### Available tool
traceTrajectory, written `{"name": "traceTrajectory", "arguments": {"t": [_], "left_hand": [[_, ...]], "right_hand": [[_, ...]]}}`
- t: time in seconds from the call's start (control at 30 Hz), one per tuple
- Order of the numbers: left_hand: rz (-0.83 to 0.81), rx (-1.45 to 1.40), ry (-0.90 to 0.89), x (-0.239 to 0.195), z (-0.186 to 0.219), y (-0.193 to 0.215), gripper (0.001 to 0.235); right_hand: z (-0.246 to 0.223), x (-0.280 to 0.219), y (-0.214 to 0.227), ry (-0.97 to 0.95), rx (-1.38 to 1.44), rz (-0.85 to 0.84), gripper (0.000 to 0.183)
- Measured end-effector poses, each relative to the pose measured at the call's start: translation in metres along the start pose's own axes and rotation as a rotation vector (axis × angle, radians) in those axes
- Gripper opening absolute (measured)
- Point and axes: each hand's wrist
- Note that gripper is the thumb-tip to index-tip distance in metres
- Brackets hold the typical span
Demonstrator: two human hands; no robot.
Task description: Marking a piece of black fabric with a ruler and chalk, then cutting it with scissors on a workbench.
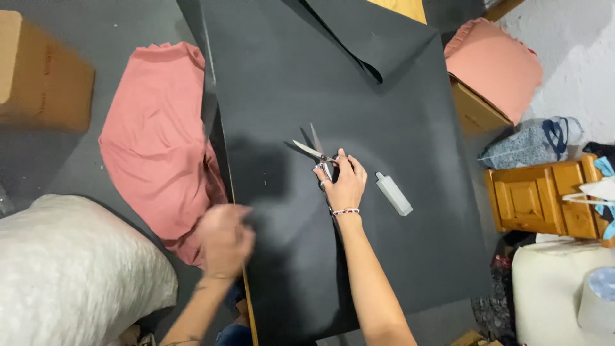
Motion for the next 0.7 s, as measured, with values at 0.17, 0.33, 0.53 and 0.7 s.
{"name": "traceTrajectory", "arguments": {"t": [0.17, 0.33, 0.53, 0.7], "left_hand": [[-0.448, -0.428, -0.567, -0.026, 0.138, -0.024, 0.02], [-0.682, -0.306, -0.934, -0.07, 0.162, -0.071, 0.073], [-0.546, -0.283, -0.9, -0.047, 0.173, -0.059, 0.038], [-0.395, -0.477, -0.951, 0.002, 0.159, -0.044, 0.014]], "right_hand": [[-0.014, 0.024, 0.036, -0.202, 0.24, -0.268, 0.063], [0.004, 0.036, 0.043, -0.205, 0.233, -0.423, 0.069], [0.011, 0.043, 0.054, -0.113, 0.267, -0.422, 0.06], [0.009, 0.049, 0.084, -0.257, 0.416, -0.461, 0.054]]}}
Point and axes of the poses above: each hand's wrist, its own x-axis towards the middle knuckle, its own y-axis out of the back of the hand, z = x × y, and after that the axes turned 8 degrees about y, right-handed
